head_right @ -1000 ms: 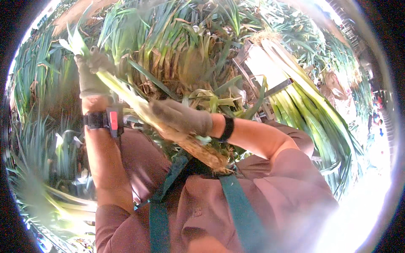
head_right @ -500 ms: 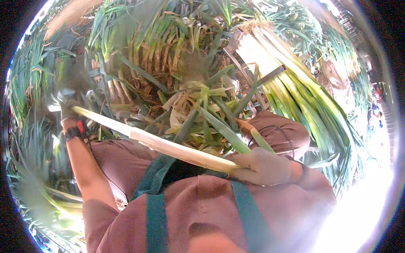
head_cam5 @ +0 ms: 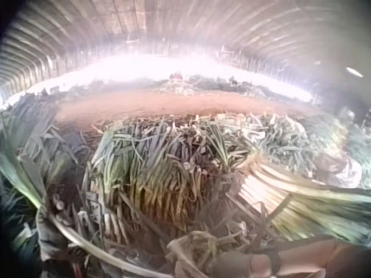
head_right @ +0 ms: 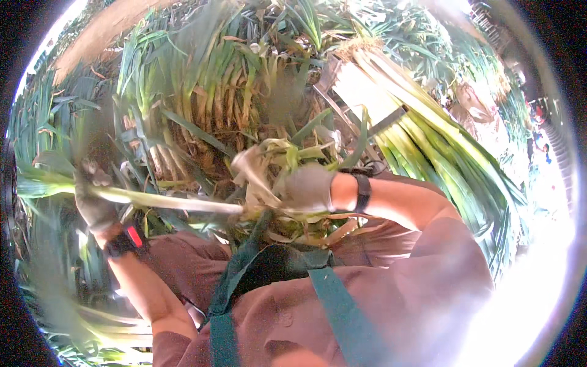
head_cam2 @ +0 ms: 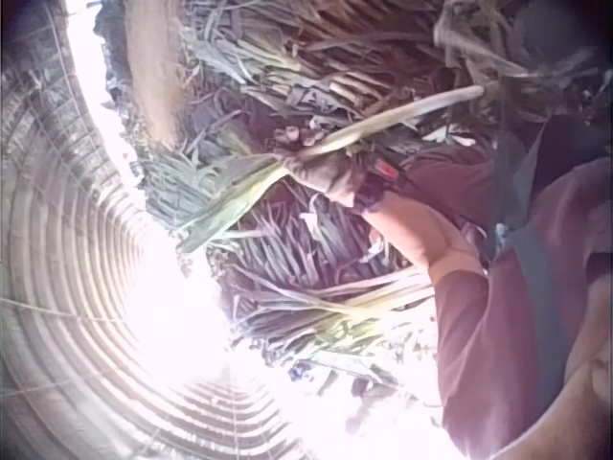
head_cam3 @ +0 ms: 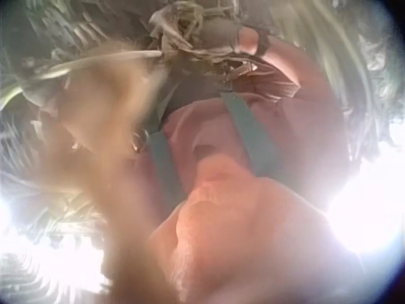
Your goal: Cleaning and stripping the outer leaves of harvested leeks in a farm processing area.
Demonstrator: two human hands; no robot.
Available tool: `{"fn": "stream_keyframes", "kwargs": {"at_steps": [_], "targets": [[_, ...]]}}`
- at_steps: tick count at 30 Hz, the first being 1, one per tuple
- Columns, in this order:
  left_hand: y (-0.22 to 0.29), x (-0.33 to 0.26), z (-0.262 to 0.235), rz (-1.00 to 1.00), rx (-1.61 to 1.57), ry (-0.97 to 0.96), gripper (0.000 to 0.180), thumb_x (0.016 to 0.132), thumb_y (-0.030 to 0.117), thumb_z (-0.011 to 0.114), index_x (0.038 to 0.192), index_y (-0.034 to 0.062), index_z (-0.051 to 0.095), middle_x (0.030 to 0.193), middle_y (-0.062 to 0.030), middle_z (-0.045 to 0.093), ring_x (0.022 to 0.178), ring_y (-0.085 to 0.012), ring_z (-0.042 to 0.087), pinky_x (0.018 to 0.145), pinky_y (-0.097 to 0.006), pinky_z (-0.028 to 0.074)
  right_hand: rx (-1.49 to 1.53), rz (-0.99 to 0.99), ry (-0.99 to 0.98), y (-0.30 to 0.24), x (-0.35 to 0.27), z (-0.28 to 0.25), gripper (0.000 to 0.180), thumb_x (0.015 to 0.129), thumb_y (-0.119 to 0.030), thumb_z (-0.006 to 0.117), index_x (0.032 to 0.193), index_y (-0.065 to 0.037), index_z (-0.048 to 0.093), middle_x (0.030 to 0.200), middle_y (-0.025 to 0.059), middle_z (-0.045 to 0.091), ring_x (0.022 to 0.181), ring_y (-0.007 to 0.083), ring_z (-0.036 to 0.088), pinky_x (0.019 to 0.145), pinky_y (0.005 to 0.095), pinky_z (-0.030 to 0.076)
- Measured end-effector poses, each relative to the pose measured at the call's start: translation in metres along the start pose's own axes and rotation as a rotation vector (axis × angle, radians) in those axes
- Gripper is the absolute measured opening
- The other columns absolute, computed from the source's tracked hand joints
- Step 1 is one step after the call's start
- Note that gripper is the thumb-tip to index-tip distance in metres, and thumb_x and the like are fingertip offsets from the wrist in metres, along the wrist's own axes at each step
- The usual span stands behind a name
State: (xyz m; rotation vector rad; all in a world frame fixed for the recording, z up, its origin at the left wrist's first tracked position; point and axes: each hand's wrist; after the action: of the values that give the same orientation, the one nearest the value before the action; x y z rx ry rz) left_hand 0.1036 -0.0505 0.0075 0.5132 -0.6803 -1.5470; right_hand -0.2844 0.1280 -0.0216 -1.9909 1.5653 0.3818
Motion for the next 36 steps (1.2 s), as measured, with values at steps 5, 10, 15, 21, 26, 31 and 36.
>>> {"fn": "stream_keyframes", "kwargs": {"at_steps": [5, 10, 15, 21, 26, 31, 36], "targets": [[-0.013, 0.003, -0.009, -0.012, 0.045, -0.141, 0.020, 0.100, 0.025, 0.050, 0.091, 0.0074, 0.047, 0.073, 0.0004, 0.040, 0.057, -0.0079, 0.034, 0.052, -0.023, 0.032, 0.439, 0.078, 0.289, 0.082, 0.145, -0.014, 0.038, 0.091, -0.040, 0.056, 0.095, -0.004, 0.066, 0.090, 0.0147, 0.068, 0.083, 0.0248, 0.067, 0.075, 0.0373, 0.051], [-0.021, 0.006, 0.009, -0.054, 0.188, -0.130, 0.024, 0.102, 0.028, 0.044, 0.089, 0.0081, 0.047, 0.067, 0.0025, 0.037, 0.046, -0.0049, 0.031, 0.045, -0.021, 0.029, 0.512, 0.511, 0.409, 0.126, 0.294, -0.005, 0.038, 0.091, -0.033, 0.052, 0.106, -0.002, 0.068, 0.102, 0.0200, 0.068, 0.094, 0.0366, 0.065, 0.083, 0.0414, 0.050], [-0.036, 0.016, 0.024, -0.060, 0.404, -0.048, 0.026, 0.101, 0.031, 0.048, 0.089, 0.0081, 0.046, 0.066, 0.0014, 0.041, 0.041, -0.0052, 0.032, 0.041, -0.021, 0.029, 0.422, 0.646, 0.622, 0.180, 0.393, 0.020, 0.042, 0.092, -0.037, 0.056, 0.120, -0.007, 0.063, 0.116, 0.0196, 0.065, 0.102, 0.0356, 0.064, 0.089, 0.0400, 0.049], [-0.044, 0.015, 0.038, -0.066, 0.422, 0.013, 0.021, 0.101, 0.021, 0.044, 0.084, 0.0106, 0.043, 0.064, 0.0024, 0.037, 0.045, -0.0053, 0.031, 0.041, -0.020, 0.027, 1.327, 0.327, 0.560, 0.245, 0.351, 0.001, 0.026, 0.090, -0.029, 0.060, 0.101, -0.006, 0.064, 0.079, 0.0080, 0.061, 0.066, 0.0203, 0.060, 0.060, 0.0340, 0.053], [-0.052, 0.011, 0.030, -0.065, 0.405, -0.024, 0.021, 0.098, 0.025, 0.052, 0.092, 0.0053, 0.047, 0.065, -0.0004, 0.042, 0.043, -0.0080, 0.036, 0.041, -0.022, 0.030, 1.203, 0.177, 0.662, 0.127, 0.185, -0.035, 0.026, 0.087, -0.026, 0.065, 0.084, 0.000, 0.062, 0.068, 0.0021, 0.059, 0.055, 0.0111, 0.054, 0.050, 0.0281, 0.045], [-0.074, 0.013, 0.054, -0.031, 0.526, 0.033, 0.010, 0.093, 0.012, 0.060, 0.095, 0.0032, 0.056, 0.070, -0.0022, 0.051, 0.049, -0.0089, 0.044, 0.043, -0.021, 0.033, 1.043, 0.217, 0.788, 0.026, 0.083, 0.012, 0.030, 0.086, -0.020, 0.065, 0.100, 0.004, 0.056, 0.071, 0.0100, 0.061, 0.060, 0.0182, 0.058, 0.055, 0.0357, 0.047], [-0.106, 0.000, 0.083, 0.162, 0.863, -0.200, 0.028, 0.088, 0.011, 0.065, 0.112, -0.0043, 0.062, 0.083, -0.0081, 0.068, 0.059, -0.0102, 0.054, 0.051, -0.022, 0.041, 0.796, 0.152, 0.908, -0.028, 0.019, 0.036, 0.037, 0.080, -0.021, 0.070, 0.102, 0.004, 0.055, 0.074, 0.0150, 0.062, 0.068, 0.0269, 0.064, 0.062, 0.0398, 0.050]]}}
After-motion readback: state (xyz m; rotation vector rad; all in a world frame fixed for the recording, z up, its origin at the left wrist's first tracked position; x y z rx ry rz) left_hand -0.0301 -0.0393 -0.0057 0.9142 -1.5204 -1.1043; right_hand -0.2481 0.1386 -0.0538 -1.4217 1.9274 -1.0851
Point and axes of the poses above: each hand's wrist, its own x-axis towards the middle knuckle, its own z-axis out of the palm, y = z × x
